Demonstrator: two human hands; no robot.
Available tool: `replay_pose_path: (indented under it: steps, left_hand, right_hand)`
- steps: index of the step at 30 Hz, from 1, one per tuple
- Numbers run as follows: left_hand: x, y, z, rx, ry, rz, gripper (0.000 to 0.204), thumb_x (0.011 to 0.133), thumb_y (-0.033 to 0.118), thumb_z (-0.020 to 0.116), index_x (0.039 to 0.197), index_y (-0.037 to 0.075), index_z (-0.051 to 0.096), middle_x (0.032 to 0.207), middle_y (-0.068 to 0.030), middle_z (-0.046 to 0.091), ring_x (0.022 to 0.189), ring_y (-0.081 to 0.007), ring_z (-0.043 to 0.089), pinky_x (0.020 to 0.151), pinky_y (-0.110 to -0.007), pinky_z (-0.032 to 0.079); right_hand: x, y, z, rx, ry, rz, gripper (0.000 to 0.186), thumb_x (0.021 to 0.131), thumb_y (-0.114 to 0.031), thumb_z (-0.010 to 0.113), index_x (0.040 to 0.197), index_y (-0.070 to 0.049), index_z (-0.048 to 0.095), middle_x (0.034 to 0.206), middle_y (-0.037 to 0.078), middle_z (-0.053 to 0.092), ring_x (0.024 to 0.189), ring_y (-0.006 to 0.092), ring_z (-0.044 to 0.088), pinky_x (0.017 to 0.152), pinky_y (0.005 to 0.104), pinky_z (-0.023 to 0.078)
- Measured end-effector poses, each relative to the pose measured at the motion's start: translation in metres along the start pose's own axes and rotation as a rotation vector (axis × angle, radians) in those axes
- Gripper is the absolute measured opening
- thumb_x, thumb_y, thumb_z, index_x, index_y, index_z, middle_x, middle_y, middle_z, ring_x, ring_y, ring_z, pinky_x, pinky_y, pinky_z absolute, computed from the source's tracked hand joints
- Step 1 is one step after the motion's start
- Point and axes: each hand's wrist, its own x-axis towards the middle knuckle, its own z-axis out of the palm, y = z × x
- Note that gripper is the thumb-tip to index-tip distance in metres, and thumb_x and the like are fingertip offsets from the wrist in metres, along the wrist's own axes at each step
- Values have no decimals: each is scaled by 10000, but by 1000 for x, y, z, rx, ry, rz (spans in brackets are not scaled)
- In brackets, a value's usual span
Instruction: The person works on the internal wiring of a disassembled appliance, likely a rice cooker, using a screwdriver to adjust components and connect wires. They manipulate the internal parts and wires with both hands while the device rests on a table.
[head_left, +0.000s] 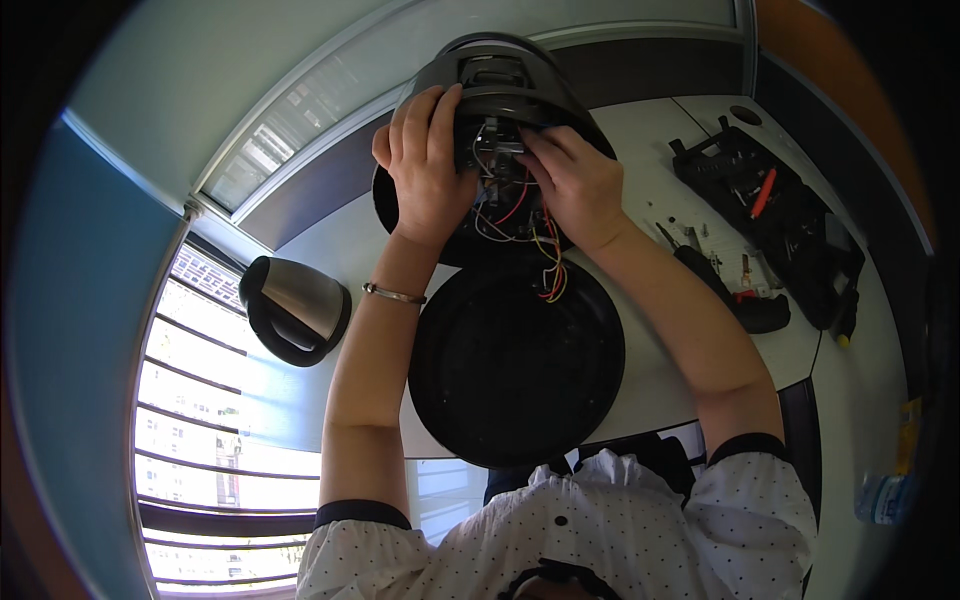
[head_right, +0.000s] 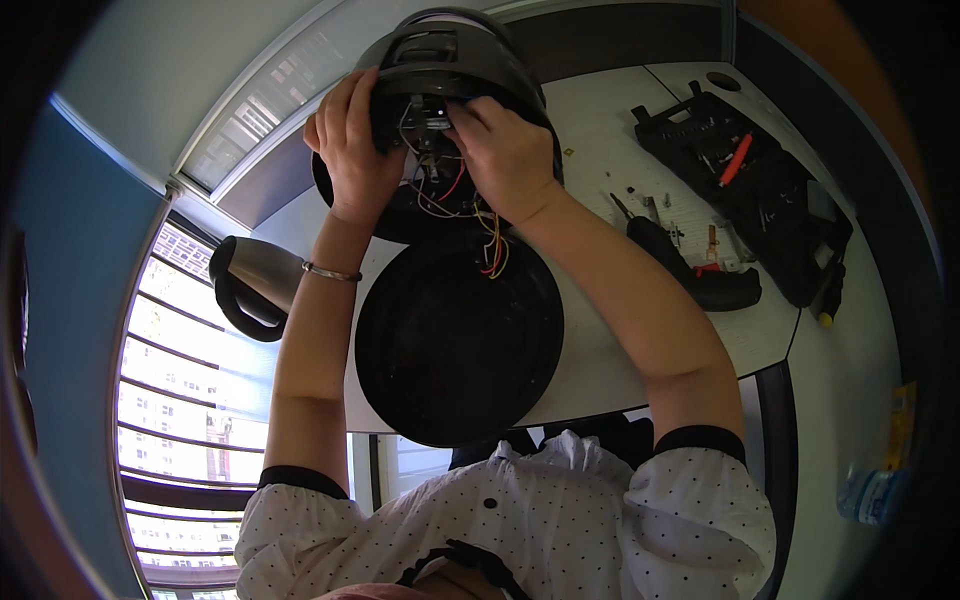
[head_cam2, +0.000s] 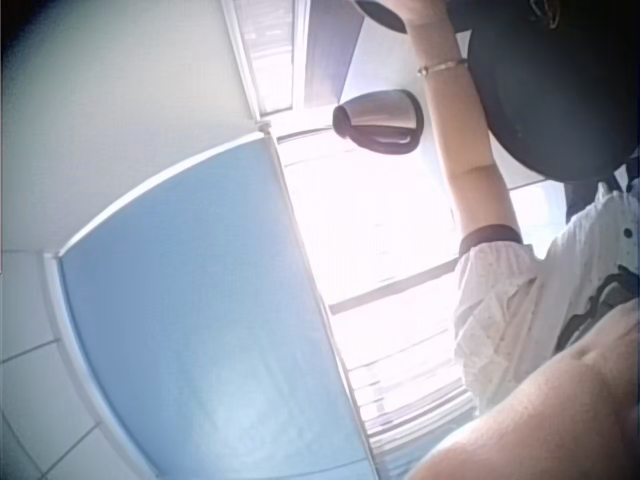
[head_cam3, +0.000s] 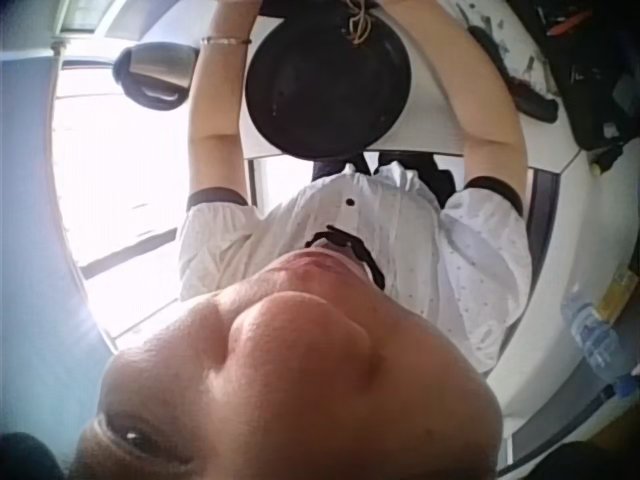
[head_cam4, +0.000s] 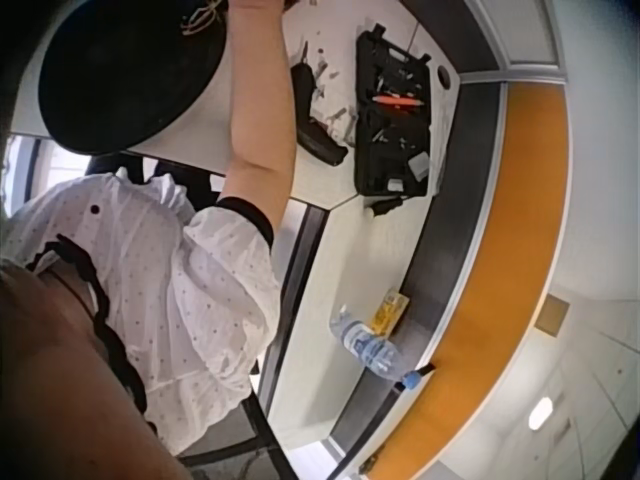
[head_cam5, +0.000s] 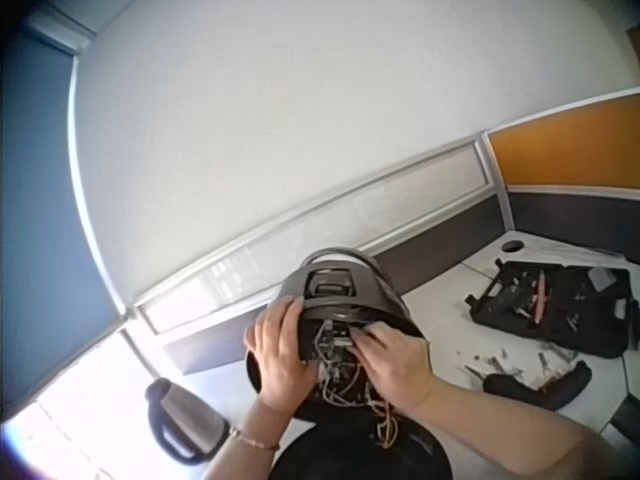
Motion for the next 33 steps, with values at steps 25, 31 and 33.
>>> replay_pose_path:
  steps: [25,31,33]
  left_hand:
    - [0,1,2,-10,-31,-36,780,559,112,778,1295,121,521,1255,-41,521,1150,-236,498,975,-390,287]
    - [-1,1,1,-12,-31,-33,757,565,97,756,1286,117,528,1249,-40,525,1163,-236,498,972,-387,287]
    - [0,1,3,-8,-15,-25,744,562,88,748,1275,115,536,1239,-37,532,1160,-232,503,966,-383,291]
  right_hand:
    - [-3,10,4,-16,-37,104,242,732,-112,733,924,-75,591,870,68,613,662,253,638,533,354,508]
    - [-6,7,8,-46,-32,212,217,749,-108,720,918,-73,588,813,65,612,603,237,623,503,344,496]
    - [-7,8,11,-5,11,215,178,758,-123,694,879,-69,576,789,86,605,580,268,622,488,371,498]
